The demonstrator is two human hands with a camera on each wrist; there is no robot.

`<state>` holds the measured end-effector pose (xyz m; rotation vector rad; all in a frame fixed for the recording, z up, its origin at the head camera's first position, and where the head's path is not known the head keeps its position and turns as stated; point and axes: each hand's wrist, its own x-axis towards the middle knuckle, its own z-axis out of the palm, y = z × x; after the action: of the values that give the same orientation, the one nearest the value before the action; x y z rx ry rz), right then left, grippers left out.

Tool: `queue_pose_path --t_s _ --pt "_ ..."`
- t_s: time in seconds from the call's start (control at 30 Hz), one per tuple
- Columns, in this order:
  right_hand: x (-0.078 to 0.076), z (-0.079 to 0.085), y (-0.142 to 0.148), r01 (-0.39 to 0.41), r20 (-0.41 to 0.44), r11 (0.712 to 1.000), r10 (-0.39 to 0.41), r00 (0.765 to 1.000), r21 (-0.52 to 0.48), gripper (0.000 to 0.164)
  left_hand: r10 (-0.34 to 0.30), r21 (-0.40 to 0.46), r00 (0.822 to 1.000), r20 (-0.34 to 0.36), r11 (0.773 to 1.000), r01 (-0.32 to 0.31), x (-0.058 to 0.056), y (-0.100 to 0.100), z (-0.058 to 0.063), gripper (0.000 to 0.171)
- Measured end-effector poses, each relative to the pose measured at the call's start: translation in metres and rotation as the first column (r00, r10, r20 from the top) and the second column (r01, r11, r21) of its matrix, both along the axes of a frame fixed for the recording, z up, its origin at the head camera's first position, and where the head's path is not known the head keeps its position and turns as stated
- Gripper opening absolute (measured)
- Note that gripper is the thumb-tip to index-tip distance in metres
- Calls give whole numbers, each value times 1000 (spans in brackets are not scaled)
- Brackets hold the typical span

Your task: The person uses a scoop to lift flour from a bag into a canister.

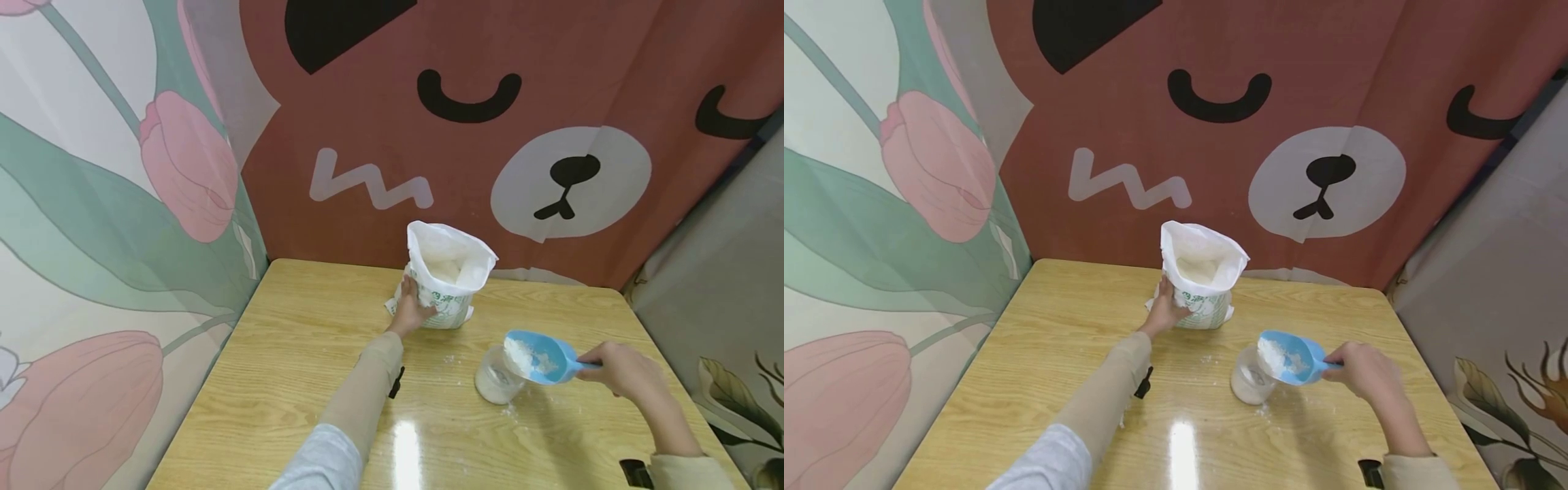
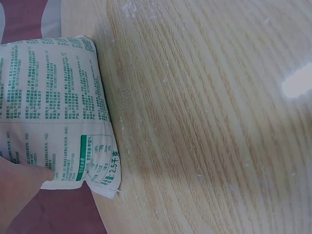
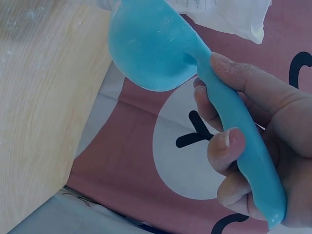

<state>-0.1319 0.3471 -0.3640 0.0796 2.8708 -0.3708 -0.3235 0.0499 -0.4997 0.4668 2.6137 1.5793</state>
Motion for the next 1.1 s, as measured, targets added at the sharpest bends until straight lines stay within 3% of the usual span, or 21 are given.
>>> queue_pose_path --t_s 0.17,0.47,1.1 --pt "0 -1 -2 -3 -12 1000 3 1000 15 34 -2 7 1000 3 1000 2 0 0 -2 97" --pt "2 -6 -4 -53 -106 996 60 993 68 32 -5 17 1000 14 1000 5 -1 -1 -3 97" --pt "3 -9 -5 -78 -155 993 91 984 89 30 -14 8 1000 8 1000 13 -1 0 -1 97"
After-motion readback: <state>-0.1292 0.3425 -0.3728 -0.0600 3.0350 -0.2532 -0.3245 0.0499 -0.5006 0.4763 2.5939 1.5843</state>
